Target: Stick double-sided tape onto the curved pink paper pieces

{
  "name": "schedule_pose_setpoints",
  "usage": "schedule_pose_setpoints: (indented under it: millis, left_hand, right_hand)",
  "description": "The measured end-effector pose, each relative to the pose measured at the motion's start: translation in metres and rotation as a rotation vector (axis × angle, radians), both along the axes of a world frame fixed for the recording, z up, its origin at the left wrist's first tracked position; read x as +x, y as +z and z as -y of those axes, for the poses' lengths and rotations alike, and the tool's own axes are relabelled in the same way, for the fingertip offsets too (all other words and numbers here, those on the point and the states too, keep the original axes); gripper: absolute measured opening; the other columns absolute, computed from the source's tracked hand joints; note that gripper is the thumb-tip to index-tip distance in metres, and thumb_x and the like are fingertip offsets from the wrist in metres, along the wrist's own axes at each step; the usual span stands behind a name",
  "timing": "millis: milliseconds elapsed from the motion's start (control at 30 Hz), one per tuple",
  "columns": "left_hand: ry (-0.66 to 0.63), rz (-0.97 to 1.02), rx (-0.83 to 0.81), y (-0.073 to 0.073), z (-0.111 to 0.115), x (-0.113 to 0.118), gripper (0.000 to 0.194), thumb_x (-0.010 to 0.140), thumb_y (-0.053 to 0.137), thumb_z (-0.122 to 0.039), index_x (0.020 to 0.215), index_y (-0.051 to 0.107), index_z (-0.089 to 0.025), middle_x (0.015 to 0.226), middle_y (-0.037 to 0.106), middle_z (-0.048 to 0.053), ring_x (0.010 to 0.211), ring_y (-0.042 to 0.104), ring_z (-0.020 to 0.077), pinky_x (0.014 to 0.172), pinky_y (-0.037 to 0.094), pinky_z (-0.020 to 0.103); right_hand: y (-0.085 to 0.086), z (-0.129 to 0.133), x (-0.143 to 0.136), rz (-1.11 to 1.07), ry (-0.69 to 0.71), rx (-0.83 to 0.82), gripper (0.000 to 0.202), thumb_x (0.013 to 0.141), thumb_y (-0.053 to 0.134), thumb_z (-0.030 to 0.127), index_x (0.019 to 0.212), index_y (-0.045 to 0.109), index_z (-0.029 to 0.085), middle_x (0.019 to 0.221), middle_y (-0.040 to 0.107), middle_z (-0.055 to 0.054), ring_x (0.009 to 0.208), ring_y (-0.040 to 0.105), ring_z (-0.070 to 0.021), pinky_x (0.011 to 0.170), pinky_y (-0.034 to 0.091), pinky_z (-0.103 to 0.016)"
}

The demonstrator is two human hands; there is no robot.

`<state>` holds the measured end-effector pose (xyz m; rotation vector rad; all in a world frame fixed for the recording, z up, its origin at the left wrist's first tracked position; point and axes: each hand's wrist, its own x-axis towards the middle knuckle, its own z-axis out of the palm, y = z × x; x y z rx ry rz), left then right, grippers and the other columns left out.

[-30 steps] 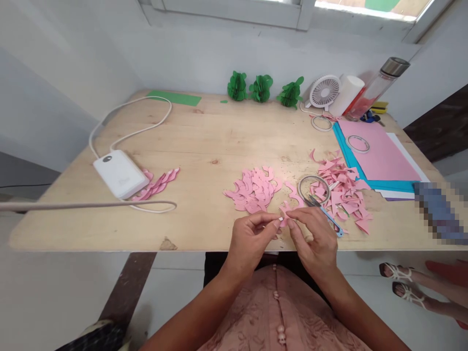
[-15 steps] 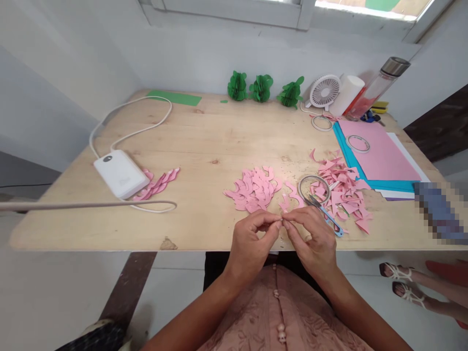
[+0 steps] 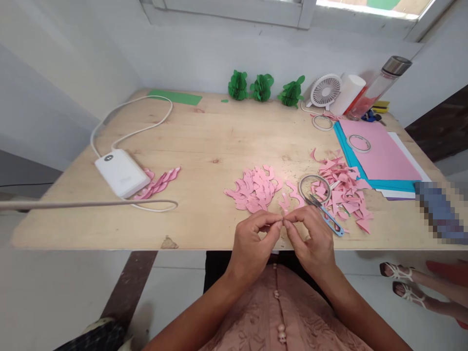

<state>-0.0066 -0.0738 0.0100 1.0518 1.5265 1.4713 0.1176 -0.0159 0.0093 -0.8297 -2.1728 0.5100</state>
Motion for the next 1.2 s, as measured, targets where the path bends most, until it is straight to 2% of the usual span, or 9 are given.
schedule_pose_setpoints:
  millis: [100, 333, 600, 800, 933, 1200]
  left_hand:
    - [0.0, 0.022, -0.004, 0.0003, 0.0001, 0.0008, 0.013, 0.078, 0.059, -0.014, 0.078, 0.071, -0.016, 0.077, 0.068, 0.003, 0.071, 0.061, 0.014, 0.065, 0.049, 0.025]
    - [0.018, -0.073, 0.008, 0.0012, 0.001, 0.0008, 0.013, 0.078, 0.059, -0.015, 0.077, 0.071, -0.018, 0.075, 0.068, 0.003, 0.069, 0.061, 0.0143, 0.063, 0.048, 0.025]
    - [0.029, -0.052, 0.039, 0.0045, 0.0012, 0.001, 0.012, 0.079, 0.058, -0.016, 0.076, 0.07, -0.017, 0.075, 0.067, 0.003, 0.068, 0.06, 0.0141, 0.065, 0.049, 0.026]
    - [0.048, -0.073, 0.057, 0.0036, 0.0005, 0.0028, 0.012, 0.079, 0.058, -0.015, 0.076, 0.07, -0.017, 0.074, 0.067, 0.003, 0.068, 0.06, 0.0141, 0.064, 0.048, 0.025]
    - [0.058, -0.078, 0.065, 0.0028, 0.0001, 0.0032, 0.012, 0.079, 0.059, -0.015, 0.077, 0.07, -0.018, 0.075, 0.068, 0.003, 0.069, 0.061, 0.0144, 0.065, 0.049, 0.026]
    - [0.061, -0.094, 0.077, 0.0032, 0.0004, 0.0035, 0.015, 0.079, 0.059, -0.015, 0.083, 0.072, -0.019, 0.079, 0.071, 0.004, 0.072, 0.064, 0.0153, 0.067, 0.052, 0.027]
  right_hand:
    - [-0.0003, 0.0, 0.0004, 0.016, 0.013, -0.04, 0.011, 0.086, 0.05, 0.012, 0.079, 0.053, 0.02, 0.074, 0.059, -0.003, 0.072, 0.054, -0.0179, 0.064, 0.043, -0.032]
    - [-0.0019, 0.0016, 0.0016, 0.06, -0.011, 0.068, 0.011, 0.085, 0.05, 0.012, 0.08, 0.053, 0.021, 0.074, 0.059, -0.004, 0.07, 0.054, -0.0189, 0.064, 0.042, -0.033]
    - [0.0013, 0.0037, 0.0013, -0.041, -0.076, -0.061, 0.012, 0.086, 0.054, 0.015, 0.095, 0.058, 0.021, 0.083, 0.063, -0.005, 0.074, 0.058, -0.018, 0.067, 0.047, -0.033]
    - [0.0011, 0.0054, 0.001, -0.037, -0.053, 0.097, 0.016, 0.083, 0.057, 0.009, 0.091, 0.061, 0.022, 0.081, 0.066, -0.005, 0.076, 0.06, -0.0196, 0.069, 0.048, -0.036]
    - [0.0009, 0.0061, -0.0002, -0.034, -0.084, 0.126, 0.016, 0.082, 0.057, 0.008, 0.089, 0.061, 0.021, 0.077, 0.065, -0.005, 0.074, 0.06, -0.0197, 0.067, 0.048, -0.036]
    - [0.0043, 0.0065, -0.0042, -0.053, -0.1, -0.068, 0.013, 0.083, 0.053, 0.012, 0.075, 0.054, 0.022, 0.07, 0.059, -0.001, 0.068, 0.056, -0.0171, 0.062, 0.043, -0.031]
